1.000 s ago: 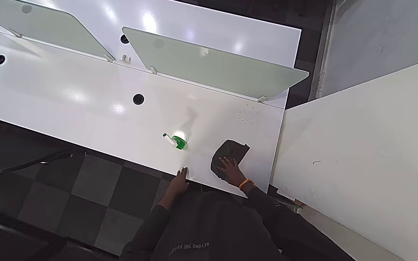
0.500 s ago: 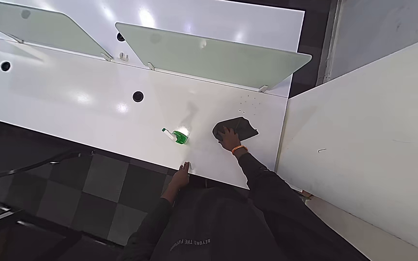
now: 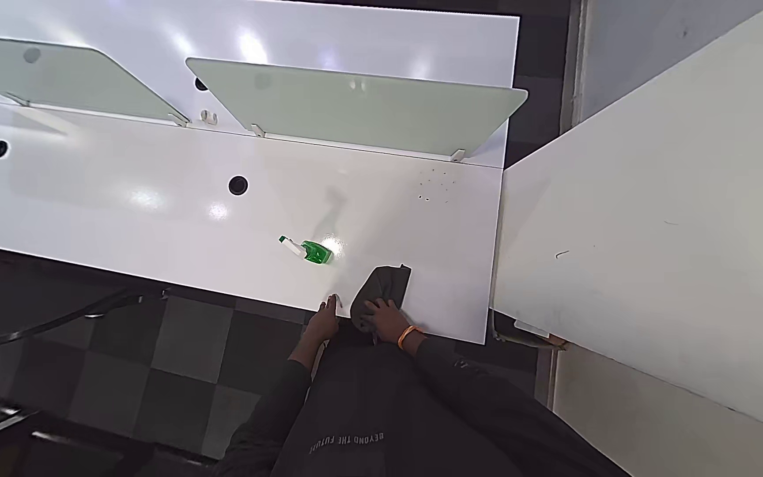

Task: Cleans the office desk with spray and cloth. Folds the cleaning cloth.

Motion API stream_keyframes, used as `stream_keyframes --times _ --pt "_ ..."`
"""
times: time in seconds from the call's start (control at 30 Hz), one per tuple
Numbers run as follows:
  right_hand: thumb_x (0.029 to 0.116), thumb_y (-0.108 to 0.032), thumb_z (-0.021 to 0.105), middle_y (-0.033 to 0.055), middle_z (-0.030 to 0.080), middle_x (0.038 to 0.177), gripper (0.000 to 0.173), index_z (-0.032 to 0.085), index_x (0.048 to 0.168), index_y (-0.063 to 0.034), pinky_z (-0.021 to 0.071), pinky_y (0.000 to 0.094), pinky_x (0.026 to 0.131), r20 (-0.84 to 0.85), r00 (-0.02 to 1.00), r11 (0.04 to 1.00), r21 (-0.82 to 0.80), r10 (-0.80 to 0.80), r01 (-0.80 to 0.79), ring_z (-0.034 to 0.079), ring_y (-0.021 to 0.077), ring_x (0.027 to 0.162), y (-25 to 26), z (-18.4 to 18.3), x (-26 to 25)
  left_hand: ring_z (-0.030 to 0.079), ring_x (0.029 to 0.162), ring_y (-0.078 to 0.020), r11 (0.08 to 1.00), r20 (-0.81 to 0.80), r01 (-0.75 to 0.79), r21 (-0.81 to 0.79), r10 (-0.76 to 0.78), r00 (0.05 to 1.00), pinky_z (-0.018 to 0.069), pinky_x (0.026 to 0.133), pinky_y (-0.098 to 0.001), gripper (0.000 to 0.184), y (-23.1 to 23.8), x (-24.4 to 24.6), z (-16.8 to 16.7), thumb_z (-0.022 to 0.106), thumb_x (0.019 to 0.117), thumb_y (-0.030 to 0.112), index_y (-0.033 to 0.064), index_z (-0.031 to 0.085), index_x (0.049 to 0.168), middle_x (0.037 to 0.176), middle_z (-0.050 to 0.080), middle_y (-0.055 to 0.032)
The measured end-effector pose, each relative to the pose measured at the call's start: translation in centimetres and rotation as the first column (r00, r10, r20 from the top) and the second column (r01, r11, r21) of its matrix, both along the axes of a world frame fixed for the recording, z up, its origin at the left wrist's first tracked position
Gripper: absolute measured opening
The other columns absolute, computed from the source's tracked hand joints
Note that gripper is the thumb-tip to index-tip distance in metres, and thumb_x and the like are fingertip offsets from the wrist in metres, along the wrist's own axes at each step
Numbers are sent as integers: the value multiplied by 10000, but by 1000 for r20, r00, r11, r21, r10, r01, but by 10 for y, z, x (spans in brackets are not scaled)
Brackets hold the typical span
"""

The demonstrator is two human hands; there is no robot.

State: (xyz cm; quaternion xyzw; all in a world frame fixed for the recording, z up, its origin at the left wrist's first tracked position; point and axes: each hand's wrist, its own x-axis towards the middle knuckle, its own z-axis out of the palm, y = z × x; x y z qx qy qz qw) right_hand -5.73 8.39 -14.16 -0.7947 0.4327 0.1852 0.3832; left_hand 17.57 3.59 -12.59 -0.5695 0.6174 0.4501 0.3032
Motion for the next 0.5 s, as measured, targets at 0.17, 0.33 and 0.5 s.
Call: stream_keyframes --times 0.17,0.33,0.5 --pt "846 -209 747 26 366 1661 641 590 1449 -354 407 700 1033 -78 964 966 -57 -255 251 408 434 1433 30 5 -101 381 1497 -416 999 32 8 -37 -6 999 487 1076 -608 874 2 -9 0 579 976 250 96 66 1666 1715 207 -157" --pt "879 -293 724 38 329 1678 607 575 1464 -354 405 677 1030 -222 817 847 -162 -532 507 396 424 1441 59 5 -169 334 1507 -461 999 65 24 -31 -22 998 467 1090 -621 910 2 -23 0 610 969 319 94 68 1665 1706 160 -233" --pt "894 -202 679 89 311 1688 530 638 1419 -269 305 676 1157 -186 808 829 -107 -559 549 328 426 1505 77 13 -155 326 1499 -485 996 117 70 -50 -63 991 375 1142 -653 924 -4 -43 4 633 966 393 58 115 1654 1643 265 -309"
